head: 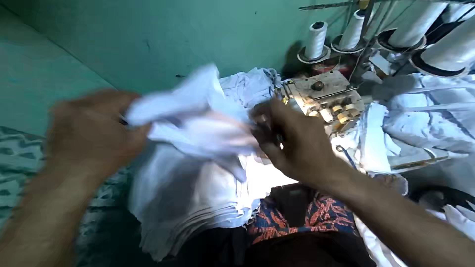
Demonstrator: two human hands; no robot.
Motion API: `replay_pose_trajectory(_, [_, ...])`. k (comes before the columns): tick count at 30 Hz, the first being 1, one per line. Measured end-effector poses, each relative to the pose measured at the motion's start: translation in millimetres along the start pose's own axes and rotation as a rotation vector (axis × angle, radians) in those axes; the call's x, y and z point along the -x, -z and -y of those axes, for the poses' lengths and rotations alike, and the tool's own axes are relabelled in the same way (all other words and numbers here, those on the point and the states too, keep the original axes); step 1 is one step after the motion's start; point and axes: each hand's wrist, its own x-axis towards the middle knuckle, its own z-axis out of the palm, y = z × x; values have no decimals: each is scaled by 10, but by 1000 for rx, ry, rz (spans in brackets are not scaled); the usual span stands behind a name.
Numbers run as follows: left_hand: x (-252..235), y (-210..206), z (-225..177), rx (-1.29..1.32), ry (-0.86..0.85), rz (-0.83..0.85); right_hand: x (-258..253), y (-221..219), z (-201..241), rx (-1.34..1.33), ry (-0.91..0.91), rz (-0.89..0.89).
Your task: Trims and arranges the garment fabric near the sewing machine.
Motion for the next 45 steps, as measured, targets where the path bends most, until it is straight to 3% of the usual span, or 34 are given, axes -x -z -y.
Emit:
replay_pose_trajectory(2, [84,-485,-182,109,-27,160,700,-228,-434,68,-163,72])
replay_pose_trajectory(4, [93,-992,-329,341,-79,144,1198,-406,-686,-23,-289,86])
replay_pose_trajectory(7, [-89,-1596,-746,886,-127,88,1554,-573,-829,-412,-562,-13])
replay_pose_trajectory(9, [-215,-1889,-1082,1164,-59,93,1658,-600,-880,-694,-799,-62])
replay_pose_trajectory(12, [-329,-2253,-1435,1094,54,176,1780,-576,-971,-930,-1152,-129])
replay_pose_trajectory(16, [-401,-2532,-1664,618,-105,325,1979,-467,-1045,-964,-1342,-216])
replay_pose_trajectory(19, [-452,-2586,-1816,442,-80,353,2137,-393,-1028,-895,-1306,-256])
replay_pose_trajectory(24, [-642,-2508,-2122,284,158,373,2129,-406,-1009,-777,-1224,-359])
replay_pose_trajectory(26, [-612,-2566,-2127,292,155,339,2151,-418,-1104,-683,-1182,-263])
replay_pose_trajectory(29, [-370,-2612,-2024,437,-17,220,2252,-359,-1260,-551,-1123,-24])
replay_pose_trajectory(31, [-143,-2610,-1994,422,-47,207,2289,-205,-1283,-432,-1063,51])
replay_pose_trajectory(36, [264,-2704,-1741,545,5,179,2503,453,-1432,66,-829,-116])
replay_pose_trajectory(39, [335,-2638,-1717,545,43,181,2615,902,-1642,396,-745,-76])
replay_pose_trajectory(45, [398,-2409,-1862,484,49,145,2714,1216,-1969,413,-628,214])
